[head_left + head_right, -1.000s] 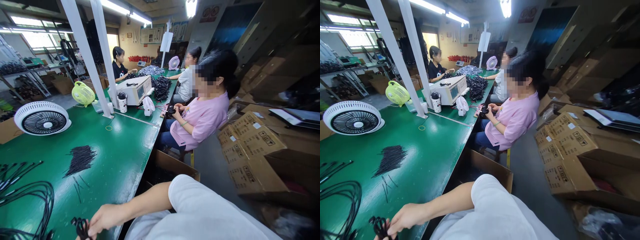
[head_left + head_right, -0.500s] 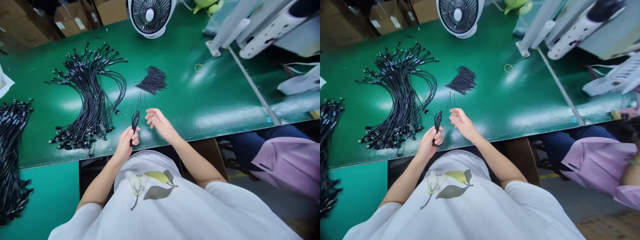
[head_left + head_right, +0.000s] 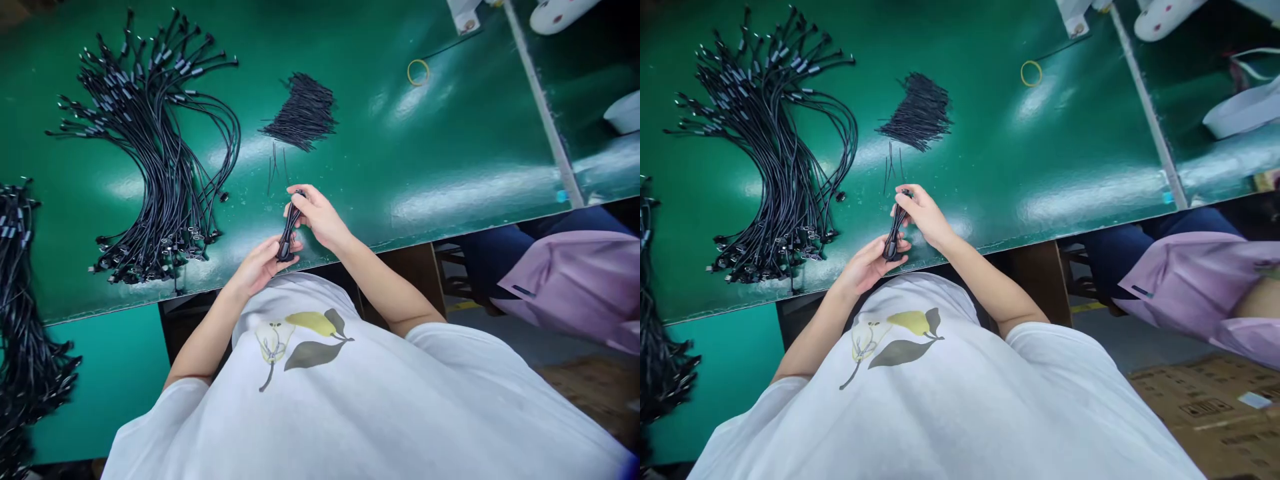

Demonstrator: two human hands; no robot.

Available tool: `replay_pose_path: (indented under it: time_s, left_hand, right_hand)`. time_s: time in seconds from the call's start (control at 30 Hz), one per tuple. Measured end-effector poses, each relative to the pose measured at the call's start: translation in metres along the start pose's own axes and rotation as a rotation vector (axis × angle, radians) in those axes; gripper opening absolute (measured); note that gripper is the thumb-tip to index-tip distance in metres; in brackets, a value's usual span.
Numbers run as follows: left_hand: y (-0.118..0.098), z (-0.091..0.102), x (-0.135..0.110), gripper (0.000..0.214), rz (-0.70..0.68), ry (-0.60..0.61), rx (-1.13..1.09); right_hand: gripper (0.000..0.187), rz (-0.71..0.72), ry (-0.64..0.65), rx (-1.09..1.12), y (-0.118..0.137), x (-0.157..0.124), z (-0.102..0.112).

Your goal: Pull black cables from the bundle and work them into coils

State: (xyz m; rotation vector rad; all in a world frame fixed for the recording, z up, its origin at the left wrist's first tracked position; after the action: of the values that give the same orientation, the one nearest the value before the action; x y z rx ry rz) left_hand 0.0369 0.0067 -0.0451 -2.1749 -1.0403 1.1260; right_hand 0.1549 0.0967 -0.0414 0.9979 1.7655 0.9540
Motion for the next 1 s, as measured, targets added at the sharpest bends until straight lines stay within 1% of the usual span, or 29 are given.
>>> replay_pose_path:
  time_s: [0.07,0.17,0.23,0.3,0.37,0.4,0.47,0.5,0.53,0.6,0.67,0.77,0.9,1.0]
  left_hand:
    - [0.003,0.003,0.003,0.042,-0.011,-0.02,0.056]
    - [0.005,0.011,0.011,0.043,-0.072,-0.073,0.207]
    - [-0.001,0.016,0.015,0.041,-0.188,-0.135,0.444]
    - [-0.013,0.018,0.016,0.038,-0.351,-0.222,0.771]
    - [-0.024,0.017,0.014,0.045,-0.495,-0.306,1.023]
    - [-0.028,0.018,0.014,0.052,-0.542,-0.339,1.074]
    - [-0.03,0.022,0.014,0.067,-0.572,-0.377,1.026]
    - [-0.029,0.026,0.015,0.07,-0.547,-0.375,0.954]
    - [-0.026,0.03,0.017,0.068,-0.505,-0.363,0.871]
    - [-0.019,0.036,0.021,0.055,-0.414,-0.328,0.724]
    - [-0.016,0.039,0.022,0.043,-0.378,-0.319,0.642]
    - [-0.018,0.039,0.02,0.038,-0.405,-0.328,0.586]
    - [-0.016,0.036,0.02,0.043,-0.413,-0.301,0.551]
    - [-0.015,0.037,0.019,0.042,-0.42,-0.317,0.57]
  right_hand:
    - [0.048,-0.09,0.005,0.111,-0.009,-0.002,0.006]
    - [0.046,-0.157,0.018,0.18,-0.019,-0.007,0.01]
    - [0.045,-0.179,0.027,0.167,-0.024,-0.011,0.009]
    - [0.044,-0.171,0.005,0.102,-0.026,-0.012,0.01]
    - [0.041,-0.133,-0.037,0.029,-0.025,-0.012,0.012]
    - [0.038,-0.113,-0.056,0.014,-0.024,-0.011,0.014]
    - [0.034,-0.085,-0.08,0.035,-0.023,-0.01,0.017]
    - [0.034,-0.081,-0.085,0.06,-0.022,-0.009,0.018]
    - [0.034,-0.085,-0.087,0.086,-0.023,-0.008,0.019]
    - [0.035,-0.103,-0.084,0.119,-0.023,-0.006,0.02]
    - [0.037,-0.122,-0.079,0.134,-0.025,-0.006,0.021]
    - [0.04,-0.123,-0.09,0.161,-0.026,-0.005,0.021]
    - [0.039,-0.09,-0.134,0.172,-0.026,-0.002,0.022]
    - [0.039,-0.09,-0.16,0.168,-0.028,-0.001,0.022]
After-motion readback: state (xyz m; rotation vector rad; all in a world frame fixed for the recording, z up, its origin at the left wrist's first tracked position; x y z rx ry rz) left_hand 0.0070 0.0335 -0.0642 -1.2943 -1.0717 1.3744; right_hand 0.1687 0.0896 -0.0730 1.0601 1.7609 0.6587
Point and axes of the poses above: each hand's wrist, its own x-axis towards the middle knuckle, its own z-axis out of the back of the hand, y = z × x, the point moved 7 cm from there along x, towards the middle knuckle, and after that the axes turned 4 degrees about -z, right-handed, at the moved point
